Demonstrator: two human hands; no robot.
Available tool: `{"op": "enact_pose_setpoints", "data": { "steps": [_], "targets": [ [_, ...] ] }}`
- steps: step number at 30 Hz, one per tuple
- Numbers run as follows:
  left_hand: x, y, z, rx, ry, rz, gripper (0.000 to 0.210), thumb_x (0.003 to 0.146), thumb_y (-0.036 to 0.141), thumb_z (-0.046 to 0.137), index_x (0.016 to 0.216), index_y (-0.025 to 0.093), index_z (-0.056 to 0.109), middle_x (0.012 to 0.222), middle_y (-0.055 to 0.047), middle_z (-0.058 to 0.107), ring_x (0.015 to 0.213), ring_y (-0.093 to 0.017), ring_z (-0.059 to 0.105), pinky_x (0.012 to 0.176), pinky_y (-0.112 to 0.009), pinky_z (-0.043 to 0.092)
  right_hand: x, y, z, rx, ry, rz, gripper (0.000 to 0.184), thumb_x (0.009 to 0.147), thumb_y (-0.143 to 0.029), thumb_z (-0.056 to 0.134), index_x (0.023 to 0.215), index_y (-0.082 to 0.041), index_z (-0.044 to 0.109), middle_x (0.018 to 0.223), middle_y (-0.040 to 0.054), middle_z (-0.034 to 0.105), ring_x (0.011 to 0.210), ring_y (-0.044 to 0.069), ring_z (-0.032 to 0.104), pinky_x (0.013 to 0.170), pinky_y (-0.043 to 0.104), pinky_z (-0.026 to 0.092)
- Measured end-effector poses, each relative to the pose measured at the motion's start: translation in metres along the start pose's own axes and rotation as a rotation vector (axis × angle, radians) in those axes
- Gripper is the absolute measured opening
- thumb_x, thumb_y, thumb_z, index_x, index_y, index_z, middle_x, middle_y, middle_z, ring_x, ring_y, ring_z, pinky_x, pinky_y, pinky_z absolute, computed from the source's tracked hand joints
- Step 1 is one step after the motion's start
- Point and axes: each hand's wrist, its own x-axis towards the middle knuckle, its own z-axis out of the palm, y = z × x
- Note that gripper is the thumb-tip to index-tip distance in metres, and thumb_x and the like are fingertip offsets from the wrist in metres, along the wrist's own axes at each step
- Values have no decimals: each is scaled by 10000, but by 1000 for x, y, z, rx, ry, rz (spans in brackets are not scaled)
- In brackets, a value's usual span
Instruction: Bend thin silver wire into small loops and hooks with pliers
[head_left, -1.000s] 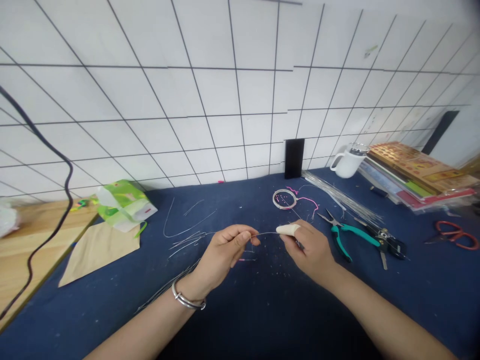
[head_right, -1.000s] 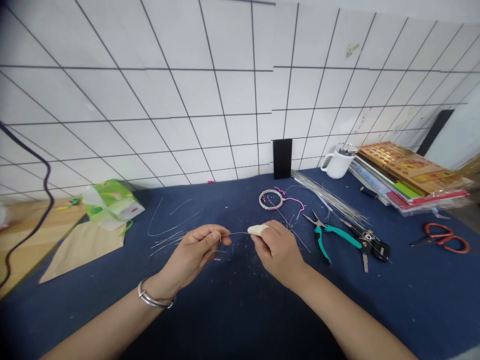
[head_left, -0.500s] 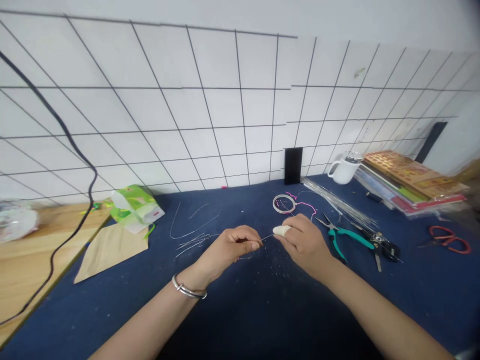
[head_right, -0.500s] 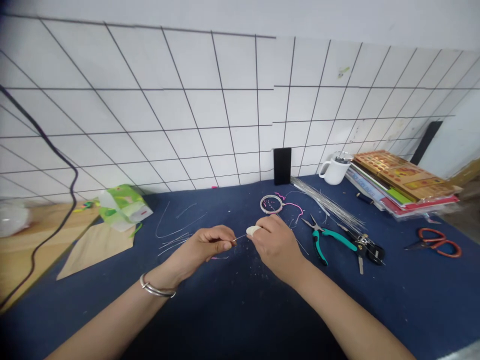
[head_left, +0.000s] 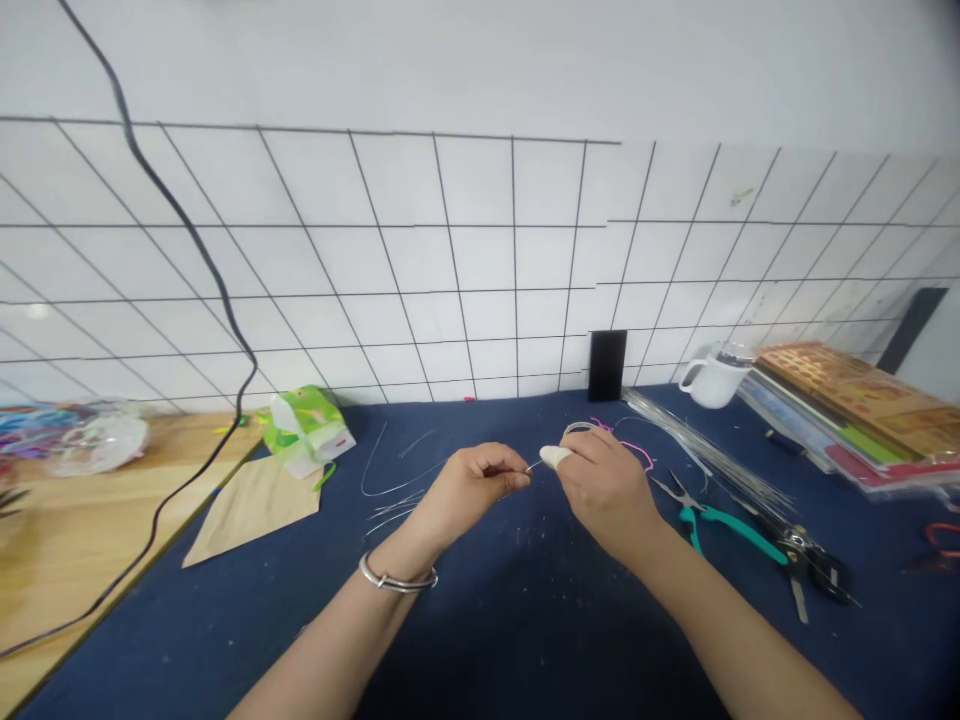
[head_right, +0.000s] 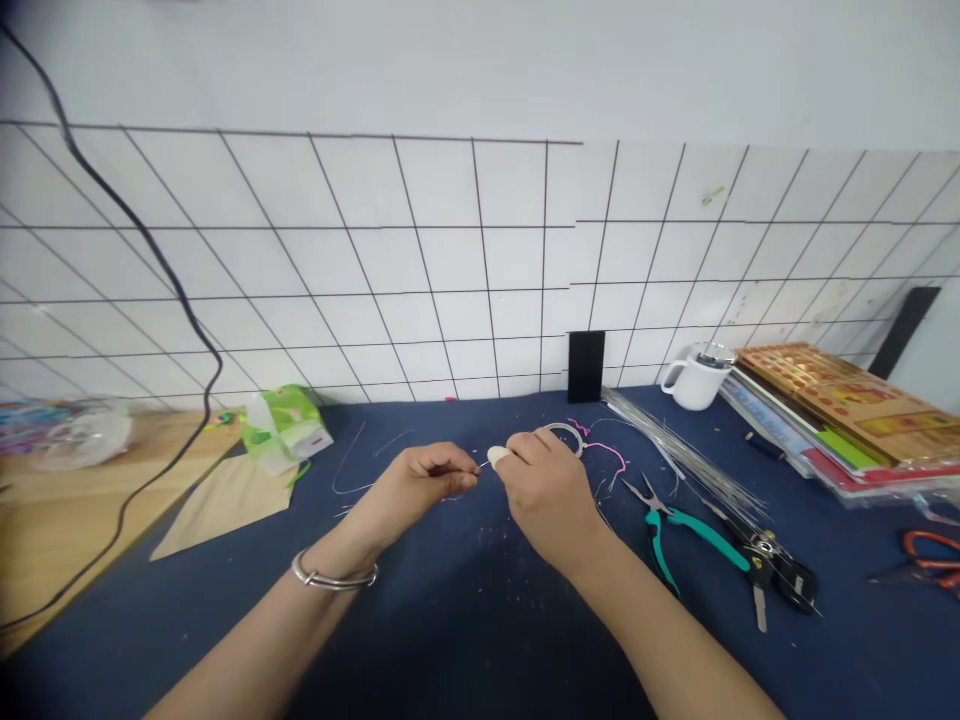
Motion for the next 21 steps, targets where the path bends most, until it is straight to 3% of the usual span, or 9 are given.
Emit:
{"op": "enact_pose_setpoints", "data": {
  "steps": [9,15,21],
  "targets": [
    [6,-24,19,-127,231,-5,41,736,199,624,720,164,639,688,5,581,643,-103,482,592,-209,386,-8,2,26,41,162,125,248,823,-127,560,578,-160,544,653,31,508,634,132,451,583,265,385],
    [0,-27,39,-331,316,-58,91,747,256,634,759,166,622,654,24,541,597,-86,444,549,-191,364,-10,2,34,95,236,221,167,817,-162,587,650,-165,582,697,30,549,628,119,491,577,248,411],
    [4,-26,26,-108,275,0,62,754,230,611,750,170,629,705,7,566,657,-105,471,603,-212,381,-8,9,36,126,165,187,85,836,-164,558,779,-169,622,798,56,595,780,162,541,709,295,452]
  ]
}}
